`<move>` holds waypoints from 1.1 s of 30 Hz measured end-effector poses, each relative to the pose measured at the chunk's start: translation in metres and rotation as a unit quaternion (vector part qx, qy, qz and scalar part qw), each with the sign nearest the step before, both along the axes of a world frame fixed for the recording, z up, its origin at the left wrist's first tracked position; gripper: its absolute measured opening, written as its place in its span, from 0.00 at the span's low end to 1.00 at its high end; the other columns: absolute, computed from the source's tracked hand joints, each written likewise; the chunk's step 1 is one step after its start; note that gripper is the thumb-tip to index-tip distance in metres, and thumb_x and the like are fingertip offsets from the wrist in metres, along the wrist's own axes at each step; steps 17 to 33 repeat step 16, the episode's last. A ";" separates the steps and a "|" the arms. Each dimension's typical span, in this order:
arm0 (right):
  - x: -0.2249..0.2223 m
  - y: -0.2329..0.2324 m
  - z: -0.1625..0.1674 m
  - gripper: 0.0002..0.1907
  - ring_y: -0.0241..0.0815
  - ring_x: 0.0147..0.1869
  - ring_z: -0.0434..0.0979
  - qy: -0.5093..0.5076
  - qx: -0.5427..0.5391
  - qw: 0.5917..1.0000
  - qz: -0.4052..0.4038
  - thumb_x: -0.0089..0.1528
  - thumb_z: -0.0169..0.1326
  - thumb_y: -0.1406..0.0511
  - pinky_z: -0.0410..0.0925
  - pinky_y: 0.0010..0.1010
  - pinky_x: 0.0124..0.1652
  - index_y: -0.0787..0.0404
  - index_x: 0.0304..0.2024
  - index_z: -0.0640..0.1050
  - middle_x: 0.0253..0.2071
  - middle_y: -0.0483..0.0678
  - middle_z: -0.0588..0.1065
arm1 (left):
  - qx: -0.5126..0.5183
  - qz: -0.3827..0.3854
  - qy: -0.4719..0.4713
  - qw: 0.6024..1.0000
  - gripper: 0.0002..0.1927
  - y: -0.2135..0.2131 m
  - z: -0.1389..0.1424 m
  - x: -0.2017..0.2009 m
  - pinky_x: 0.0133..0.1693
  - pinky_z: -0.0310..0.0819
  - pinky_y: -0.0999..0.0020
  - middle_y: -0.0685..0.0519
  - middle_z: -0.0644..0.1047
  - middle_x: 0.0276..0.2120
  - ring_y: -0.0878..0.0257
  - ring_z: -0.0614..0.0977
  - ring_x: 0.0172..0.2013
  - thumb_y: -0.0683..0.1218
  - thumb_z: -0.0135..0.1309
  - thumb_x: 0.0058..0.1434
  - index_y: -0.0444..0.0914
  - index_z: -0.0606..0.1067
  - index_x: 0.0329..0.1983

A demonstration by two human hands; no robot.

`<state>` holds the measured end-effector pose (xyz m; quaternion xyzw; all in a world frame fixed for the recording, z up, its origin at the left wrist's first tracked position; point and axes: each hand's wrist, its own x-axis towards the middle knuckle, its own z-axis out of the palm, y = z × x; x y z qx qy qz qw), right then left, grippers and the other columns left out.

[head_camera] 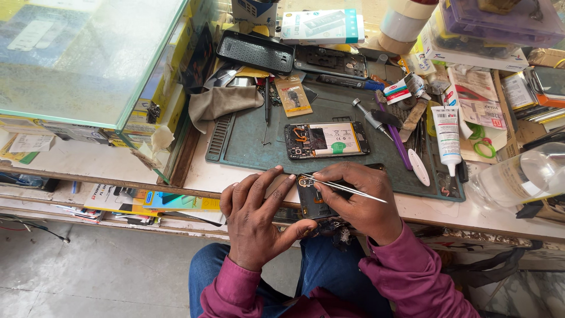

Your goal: The person uses a precision screwdriver to remove screws from a disassembled smartphone's internal frame. They then use a plastic pry tool and tweezers to scrape and clean the inside of the phone's back cover, removing residue from the camera module area.

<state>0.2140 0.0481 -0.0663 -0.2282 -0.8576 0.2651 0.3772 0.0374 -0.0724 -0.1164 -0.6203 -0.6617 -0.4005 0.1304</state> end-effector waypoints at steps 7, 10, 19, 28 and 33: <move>0.001 0.000 0.001 0.10 0.42 0.45 0.87 0.006 0.030 0.999 0.026 0.58 0.66 0.69 0.78 0.30 0.44 0.62 0.42 0.82 0.42 0.50 0.83 | -0.001 0.003 0.002 1.000 0.42 0.001 0.001 0.000 0.64 0.53 0.55 0.57 0.75 0.60 0.57 0.72 0.60 0.79 0.54 0.52 0.49 0.80 0.59; 0.001 0.000 0.002 0.10 0.42 0.44 0.87 -0.005 0.013 0.999 0.030 0.57 0.67 0.68 0.78 0.31 0.42 0.61 0.41 0.82 0.41 0.50 0.83 | -0.002 0.001 0.002 1.000 0.41 -0.001 0.001 0.000 0.64 0.53 0.55 0.57 0.75 0.61 0.56 0.72 0.60 0.79 0.54 0.52 0.49 0.80 0.59; 0.002 0.001 0.000 0.11 0.44 0.46 0.87 -0.013 0.034 0.999 0.030 0.57 0.67 0.67 0.77 0.32 0.45 0.60 0.42 0.82 0.42 0.48 0.84 | -0.009 0.000 0.002 1.000 0.42 0.001 0.001 0.000 0.64 0.53 0.54 0.57 0.75 0.61 0.57 0.71 0.60 0.79 0.54 0.52 0.49 0.79 0.59; 0.002 0.001 0.000 0.11 0.44 0.46 0.87 -0.013 0.034 0.999 0.030 0.57 0.67 0.67 0.77 0.32 0.45 0.60 0.42 0.82 0.42 0.48 0.84 | -0.009 0.000 0.002 1.000 0.42 0.001 0.001 0.000 0.64 0.53 0.54 0.57 0.75 0.61 0.57 0.71 0.60 0.79 0.54 0.52 0.49 0.79 0.59; 0.002 0.001 0.000 0.11 0.44 0.46 0.87 -0.013 0.034 0.999 0.030 0.57 0.67 0.67 0.77 0.32 0.45 0.60 0.42 0.82 0.42 0.48 0.84 | -0.009 0.000 0.002 1.000 0.42 0.001 0.001 0.000 0.64 0.53 0.54 0.57 0.75 0.61 0.57 0.71 0.60 0.79 0.54 0.52 0.49 0.79 0.59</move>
